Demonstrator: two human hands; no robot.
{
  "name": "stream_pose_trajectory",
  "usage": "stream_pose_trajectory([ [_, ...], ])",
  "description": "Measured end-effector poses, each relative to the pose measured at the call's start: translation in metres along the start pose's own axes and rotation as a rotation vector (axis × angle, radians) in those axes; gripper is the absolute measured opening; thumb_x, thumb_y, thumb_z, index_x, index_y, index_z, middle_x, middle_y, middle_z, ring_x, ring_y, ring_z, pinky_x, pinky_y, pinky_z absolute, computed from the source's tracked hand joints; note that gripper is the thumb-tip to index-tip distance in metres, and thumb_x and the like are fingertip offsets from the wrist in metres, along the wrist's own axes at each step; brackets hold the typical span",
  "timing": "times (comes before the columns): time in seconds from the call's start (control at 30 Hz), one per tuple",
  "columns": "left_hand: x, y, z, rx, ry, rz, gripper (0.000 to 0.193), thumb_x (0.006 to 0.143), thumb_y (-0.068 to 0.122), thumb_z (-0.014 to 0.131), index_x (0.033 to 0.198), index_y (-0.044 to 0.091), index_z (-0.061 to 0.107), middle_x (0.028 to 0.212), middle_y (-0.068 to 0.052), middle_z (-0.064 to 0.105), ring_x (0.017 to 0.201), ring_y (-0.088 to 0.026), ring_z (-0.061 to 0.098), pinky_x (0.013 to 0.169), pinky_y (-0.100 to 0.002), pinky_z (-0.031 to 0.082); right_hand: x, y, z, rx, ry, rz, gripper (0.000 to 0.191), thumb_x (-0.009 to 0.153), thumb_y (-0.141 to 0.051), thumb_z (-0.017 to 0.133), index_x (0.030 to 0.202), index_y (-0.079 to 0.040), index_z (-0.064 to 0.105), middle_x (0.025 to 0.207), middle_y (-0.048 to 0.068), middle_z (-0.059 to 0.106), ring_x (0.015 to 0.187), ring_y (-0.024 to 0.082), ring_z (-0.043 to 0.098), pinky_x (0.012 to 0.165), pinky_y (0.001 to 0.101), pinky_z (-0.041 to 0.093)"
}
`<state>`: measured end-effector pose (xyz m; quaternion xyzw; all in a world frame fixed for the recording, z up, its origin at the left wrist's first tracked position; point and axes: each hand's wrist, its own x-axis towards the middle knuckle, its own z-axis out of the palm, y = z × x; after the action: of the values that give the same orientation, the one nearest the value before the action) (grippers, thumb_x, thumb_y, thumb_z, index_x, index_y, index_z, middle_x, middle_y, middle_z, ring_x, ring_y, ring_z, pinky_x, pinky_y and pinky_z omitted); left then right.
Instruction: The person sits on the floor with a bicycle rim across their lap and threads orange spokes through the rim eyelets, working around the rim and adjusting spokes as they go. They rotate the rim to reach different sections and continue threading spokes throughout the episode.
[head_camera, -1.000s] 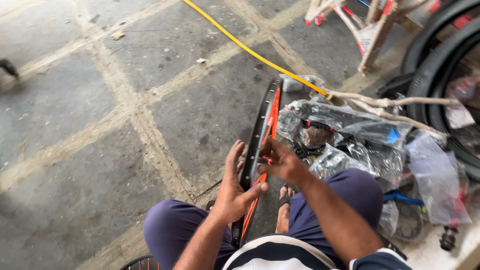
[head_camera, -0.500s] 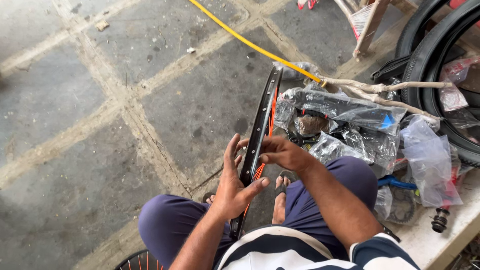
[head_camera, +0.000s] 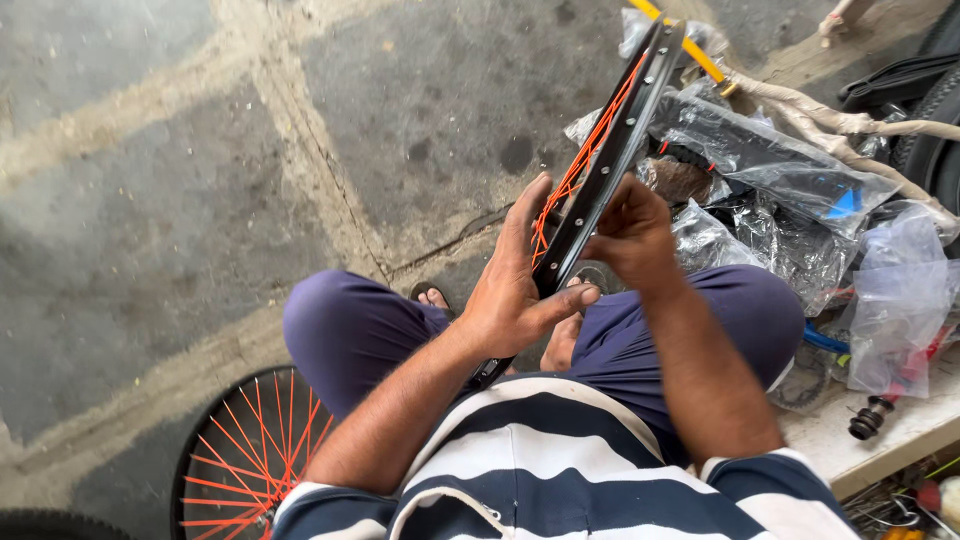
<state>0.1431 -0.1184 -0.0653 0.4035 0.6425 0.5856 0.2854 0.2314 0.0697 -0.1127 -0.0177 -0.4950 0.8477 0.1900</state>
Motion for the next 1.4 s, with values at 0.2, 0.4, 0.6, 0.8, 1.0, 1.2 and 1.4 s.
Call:
stream_pose_trajectory([
  [0.2, -0.003, -0.003, -0.001, 0.069, 0.011, 0.084, 0.114, 0.09, 0.042, 0.082, 0.167, 0.004, 0.007, 0.168, -0.026, 0.029, 0.157, -0.04, 0.038, 0.129, -0.048, 0.035, -0.006, 0.027, 0.024, -0.47, 0.206, -0.012, 0.025, 0.095, -0.005, 0.076, 0.118, 0.002, 0.067, 0.105, 0.006, 0.07, 0.093, 0.014, 0.068, 0.083, 0.0292, 0.058],
  [0.4, -0.005, -0.007, -0.004, 0.065, 0.027, 0.122, 0.11, 0.09, 0.036, 0.082, 0.167, 0.005, 0.008, 0.173, -0.026, 0.02, 0.163, -0.043, 0.026, 0.133, -0.05, 0.029, 0.011, -0.015, -0.018, 0.03, -0.143, 0.305, 0.039, 0.086, -0.014, 0.077, 0.12, 0.002, 0.065, 0.121, 0.007, 0.072, 0.113, 0.015, 0.07, 0.102, 0.0321, 0.058],
  [0.6, -0.005, -0.008, -0.008, 0.075, 0.035, 0.136, 0.111, 0.092, 0.035, 0.083, 0.167, 0.006, 0.007, 0.173, -0.026, 0.018, 0.163, -0.042, 0.026, 0.133, -0.05, 0.03, -0.001, 0.028, 0.042, -0.669, 0.36, -0.279, 0.032, 0.093, -0.007, 0.081, 0.112, -0.001, 0.055, 0.112, 0.013, 0.07, 0.1, 0.015, 0.07, 0.089, 0.0315, 0.059],
  [0.8, -0.006, -0.008, -0.012, -0.019, 0.03, 0.053, 0.113, 0.09, 0.037, 0.082, 0.167, 0.004, 0.006, 0.172, -0.025, 0.023, 0.159, -0.039, 0.035, 0.129, -0.048, 0.036, 0.005, 0.0, 0.03, -0.379, 0.005, -0.182, 0.032, 0.096, -0.001, 0.078, 0.113, -0.005, 0.051, 0.129, 0.015, 0.067, 0.115, 0.019, 0.068, 0.101, 0.0325, 0.058],
  [1.0, -0.002, -0.007, -0.009, 0.041, 0.035, 0.085, 0.111, 0.09, 0.036, 0.083, 0.168, 0.004, 0.01, 0.171, -0.025, 0.027, 0.16, -0.04, 0.034, 0.129, -0.05, 0.036, 0.019, -0.013, -0.021, -0.029, -0.209, 0.045, 0.029, 0.099, 0.004, 0.075, 0.127, 0.008, 0.069, 0.129, 0.021, 0.073, 0.104, 0.018, 0.07, 0.089, 0.03, 0.058],
  [1.2, 0.003, 0.004, -0.015, 0.217, 0.037, 0.164, 0.106, 0.086, 0.034, 0.083, 0.165, 0.006, 0.018, 0.174, -0.027, 0.012, 0.159, -0.046, 0.025, 0.124, -0.05, 0.036, 0.037, -0.018, 0.002, -0.039, -0.174, 0.235, 0.046, 0.088, 0.002, 0.073, 0.133, 0.002, 0.063, 0.127, 0.011, 0.069, 0.115, 0.018, 0.067, 0.093, 0.0318, 0.058],
  [1.4, 0.006, 0.007, -0.019, 0.241, 0.042, 0.16, 0.1, 0.086, 0.03, 0.083, 0.164, 0.007, 0.024, 0.174, -0.027, 0.011, 0.16, -0.047, 0.021, 0.126, -0.052, 0.031, 0.025, -0.005, 0.044, -0.852, 0.193, -0.314, 0.043, 0.078, 0.002, 0.076, 0.118, 0.0, 0.063, 0.111, 0.006, 0.072, 0.1, 0.015, 0.067, 0.084, 0.0292, 0.054],
])
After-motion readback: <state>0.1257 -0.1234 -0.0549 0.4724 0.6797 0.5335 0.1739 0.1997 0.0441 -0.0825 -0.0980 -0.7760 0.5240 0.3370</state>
